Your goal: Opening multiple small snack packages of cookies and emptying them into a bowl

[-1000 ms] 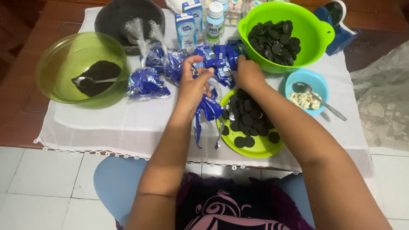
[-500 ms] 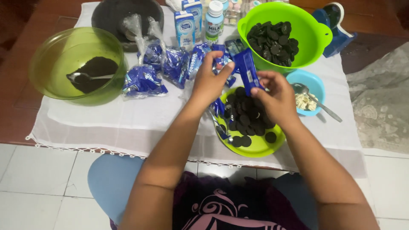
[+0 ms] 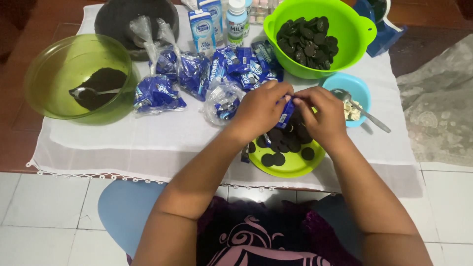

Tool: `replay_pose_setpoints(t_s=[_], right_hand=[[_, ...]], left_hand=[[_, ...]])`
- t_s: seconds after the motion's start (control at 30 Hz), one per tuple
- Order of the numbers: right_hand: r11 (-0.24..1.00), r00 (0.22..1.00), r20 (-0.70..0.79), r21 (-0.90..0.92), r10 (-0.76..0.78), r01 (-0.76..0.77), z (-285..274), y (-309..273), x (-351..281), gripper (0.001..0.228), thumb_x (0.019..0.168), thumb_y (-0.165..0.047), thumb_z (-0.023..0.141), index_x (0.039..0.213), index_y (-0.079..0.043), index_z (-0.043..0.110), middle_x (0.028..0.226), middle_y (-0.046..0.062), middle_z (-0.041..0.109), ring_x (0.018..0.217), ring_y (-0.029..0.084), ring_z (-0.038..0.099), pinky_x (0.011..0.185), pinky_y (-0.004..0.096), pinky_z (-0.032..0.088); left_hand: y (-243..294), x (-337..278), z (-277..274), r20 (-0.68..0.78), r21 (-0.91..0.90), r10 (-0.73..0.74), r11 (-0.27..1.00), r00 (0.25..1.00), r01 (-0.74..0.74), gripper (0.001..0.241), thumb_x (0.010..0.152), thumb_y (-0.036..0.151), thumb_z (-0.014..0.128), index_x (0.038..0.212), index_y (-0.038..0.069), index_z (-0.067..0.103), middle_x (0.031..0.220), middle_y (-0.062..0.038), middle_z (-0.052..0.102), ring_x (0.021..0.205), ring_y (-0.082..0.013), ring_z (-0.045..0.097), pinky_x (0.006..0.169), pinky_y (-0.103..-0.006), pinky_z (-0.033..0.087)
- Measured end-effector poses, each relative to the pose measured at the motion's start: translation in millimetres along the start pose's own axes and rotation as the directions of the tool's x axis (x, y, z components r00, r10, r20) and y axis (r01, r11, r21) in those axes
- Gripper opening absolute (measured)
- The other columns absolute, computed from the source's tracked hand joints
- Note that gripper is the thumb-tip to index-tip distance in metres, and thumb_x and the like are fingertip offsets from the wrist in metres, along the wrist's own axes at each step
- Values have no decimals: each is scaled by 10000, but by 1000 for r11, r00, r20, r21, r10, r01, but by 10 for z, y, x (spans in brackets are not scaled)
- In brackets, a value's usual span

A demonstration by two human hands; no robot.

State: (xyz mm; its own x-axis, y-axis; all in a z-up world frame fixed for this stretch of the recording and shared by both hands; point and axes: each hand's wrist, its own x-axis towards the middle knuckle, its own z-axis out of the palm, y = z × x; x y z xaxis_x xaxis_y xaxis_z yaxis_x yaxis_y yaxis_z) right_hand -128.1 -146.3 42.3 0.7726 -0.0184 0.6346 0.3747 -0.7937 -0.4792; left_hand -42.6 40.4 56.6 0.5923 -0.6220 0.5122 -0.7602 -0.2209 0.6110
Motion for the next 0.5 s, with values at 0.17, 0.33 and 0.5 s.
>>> replay_pose_setpoints(t_s=[0.17,0.33,0.5], right_hand=[[988,996,-27,-132,-89,84,81,46,2,96,938,-40,800,1007,-94,760,884,45,709,793,279,698,686,380,566],[938,964,-108,-280,-243,205,189,146,-62,101,934,-26,746,956,-122,764,875,20,693,799,259,691,719,364,568],[867,912,-88,-359,-401,346,210,300,-205,143,941,-60,665,996,-123,782,921,54,700,850,251,694,756,353,576]], left_hand=[[14,6,-23,17,44,38,998,999,-39,150,954,116,588,1082,164,649,861,-101,641,827,-405,700,639,-496,581],[-65,73,79,33,-59,-25,998,999,27,99,954,136,561,988,167,648,828,-76,650,804,-382,702,627,-476,580],[-137,130,267,86,-144,-212,964,973,223,136,915,182,561,926,146,691,834,-165,723,925,-433,704,790,-520,573]])
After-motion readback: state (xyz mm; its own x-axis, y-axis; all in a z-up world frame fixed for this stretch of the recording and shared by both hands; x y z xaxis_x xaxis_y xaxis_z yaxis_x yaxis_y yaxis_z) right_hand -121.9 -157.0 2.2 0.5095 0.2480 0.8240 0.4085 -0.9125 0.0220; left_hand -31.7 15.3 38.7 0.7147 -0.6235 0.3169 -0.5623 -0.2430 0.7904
